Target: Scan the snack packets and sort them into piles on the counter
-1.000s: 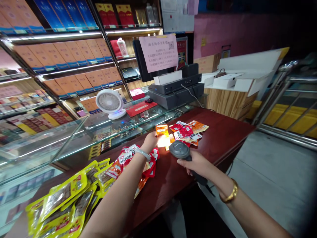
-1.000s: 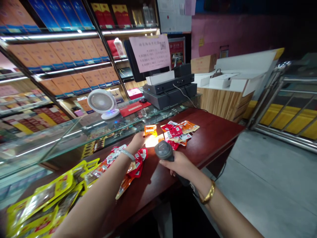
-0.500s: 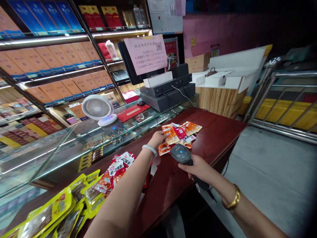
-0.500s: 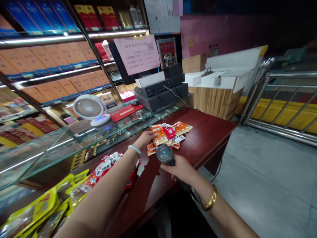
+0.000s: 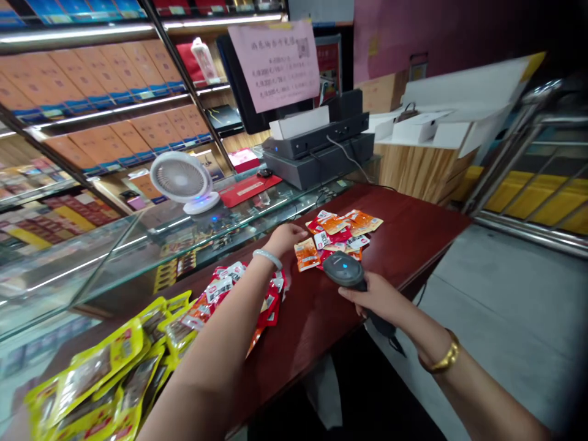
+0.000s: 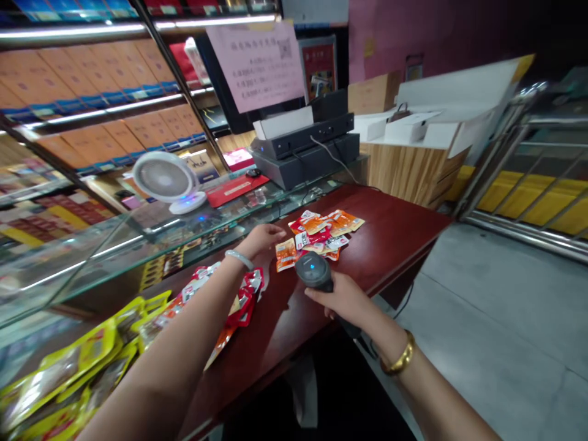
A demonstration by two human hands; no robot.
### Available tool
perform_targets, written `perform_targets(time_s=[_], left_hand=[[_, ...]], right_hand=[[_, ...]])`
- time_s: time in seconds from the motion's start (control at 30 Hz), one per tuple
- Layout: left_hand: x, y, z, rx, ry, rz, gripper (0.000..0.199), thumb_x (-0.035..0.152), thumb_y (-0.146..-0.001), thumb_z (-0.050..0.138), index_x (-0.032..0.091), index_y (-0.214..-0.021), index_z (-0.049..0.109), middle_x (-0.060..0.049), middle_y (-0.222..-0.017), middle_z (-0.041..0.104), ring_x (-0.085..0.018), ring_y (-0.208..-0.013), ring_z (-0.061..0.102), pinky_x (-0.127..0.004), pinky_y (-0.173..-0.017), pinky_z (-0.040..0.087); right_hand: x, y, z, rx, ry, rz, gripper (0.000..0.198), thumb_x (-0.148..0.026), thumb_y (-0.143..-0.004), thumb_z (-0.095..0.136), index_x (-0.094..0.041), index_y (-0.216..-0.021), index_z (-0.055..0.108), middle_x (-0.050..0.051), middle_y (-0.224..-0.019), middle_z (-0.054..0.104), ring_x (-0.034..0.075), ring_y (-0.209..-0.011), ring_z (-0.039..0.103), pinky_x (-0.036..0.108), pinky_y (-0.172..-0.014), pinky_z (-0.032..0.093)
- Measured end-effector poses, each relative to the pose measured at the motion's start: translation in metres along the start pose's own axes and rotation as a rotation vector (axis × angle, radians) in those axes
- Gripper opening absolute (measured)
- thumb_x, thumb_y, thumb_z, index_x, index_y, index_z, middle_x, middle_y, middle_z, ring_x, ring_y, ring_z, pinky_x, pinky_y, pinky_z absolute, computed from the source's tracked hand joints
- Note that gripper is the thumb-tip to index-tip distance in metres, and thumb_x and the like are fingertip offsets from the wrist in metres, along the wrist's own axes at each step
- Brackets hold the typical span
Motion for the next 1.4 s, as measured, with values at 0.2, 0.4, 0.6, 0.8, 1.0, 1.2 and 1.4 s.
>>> perform_targets(time_s=[0.2, 0.4, 0.6, 0.8, 1.0, 1.2, 1.4], left_hand=[[-0.047, 0.056, -0.044, -0.055, -0.653, -0.041, 0.028, 0.048, -0.069, 0.073, 0.02, -0.07, 0.075, -0.009, -0.071, 0.07, -0.021, -0.075, 0.064, -0.027, -0.071, 0.043], [-0.067, 0.076, -0.041, -0.066, -0.635, -0.096, 0.031, 0.045, -0.061, 0.08, 0.02, -0.052, 0.064, -0.011, -0.067, 0.068, -0.025, -0.077, 0.066, -0.029, -0.073, 0.044], [-0.073, 0.078, -0.04, -0.04, -0.512, -0.071, 0.015, 0.033, -0.07, 0.073, 0.021, -0.063, 0.067, -0.003, -0.063, 0.066, -0.015, -0.06, 0.057, -0.025, -0.063, 0.041], [-0.073, 0.078, -0.042, 0.041, -0.436, -0.036, 0.009, 0.028, -0.079, 0.065, 0.02, -0.077, 0.067, -0.001, -0.072, 0.068, -0.014, -0.061, 0.054, -0.025, -0.059, 0.036], [-0.05, 0.066, -0.039, 0.232, -0.326, 0.047, 0.013, 0.031, -0.086, 0.06, 0.02, -0.083, 0.063, -0.002, -0.077, 0.068, -0.015, -0.069, 0.057, -0.025, -0.062, 0.037], [-0.029, 0.06, -0.026, 0.203, -0.282, 0.146, 0.011, 0.03, -0.085, 0.061, 0.02, -0.08, 0.062, -0.001, -0.075, 0.067, -0.016, -0.069, 0.057, -0.025, -0.062, 0.036], [-0.019, 0.055, -0.016, 0.22, -0.35, 0.207, 0.012, 0.017, -0.084, 0.053, 0.019, -0.079, 0.063, -0.004, -0.078, 0.068, -0.015, -0.072, 0.058, -0.025, -0.066, 0.038]], right_hand=[[-0.003, -0.004, 0.03, -0.104, -0.011, -0.027, 0.036, -0.049, -0.08, 0.071, -0.018, -0.09, 0.057, -0.005, -0.047, 0.058, 0.014, -0.039, 0.055, 0.023, -0.042, 0.042], [-0.013, -0.001, 0.058, -0.173, 0.014, -0.024, 0.035, -0.046, -0.078, 0.071, -0.018, -0.09, 0.055, -0.006, -0.047, 0.057, 0.013, -0.04, 0.054, 0.023, -0.042, 0.042], [-0.01, 0.0, 0.06, -0.172, 0.012, -0.037, 0.038, -0.048, -0.079, 0.07, -0.017, -0.096, 0.056, -0.007, -0.047, 0.056, 0.013, -0.039, 0.054, 0.023, -0.042, 0.043], [-0.015, -0.002, 0.058, -0.161, 0.027, -0.043, 0.04, -0.048, -0.079, 0.07, -0.017, -0.099, 0.057, -0.007, -0.047, 0.056, 0.013, -0.038, 0.053, 0.023, -0.041, 0.043], [-0.025, -0.002, 0.056, -0.171, 0.016, -0.043, 0.04, -0.049, -0.078, 0.071, -0.017, -0.098, 0.056, -0.007, -0.047, 0.057, 0.013, -0.039, 0.053, 0.024, -0.042, 0.043], [-0.037, -0.007, 0.039, -0.109, -0.038, -0.073, 0.033, -0.049, -0.081, 0.069, -0.019, -0.086, 0.055, -0.005, -0.05, 0.057, 0.012, -0.041, 0.054, 0.023, -0.042, 0.044], [-0.036, -0.015, 0.027, -0.08, -0.028, -0.054, 0.033, -0.048, -0.083, 0.068, -0.019, -0.075, 0.055, -0.003, -0.052, 0.057, 0.011, -0.041, 0.054, 0.023, -0.041, 0.045]])
Point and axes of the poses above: each hand's wrist, its own y-axis away from the middle knuckle, its own z-axis out of the palm, x = y × z, the point moved 2 cm from there along -y, towards the middle knuckle
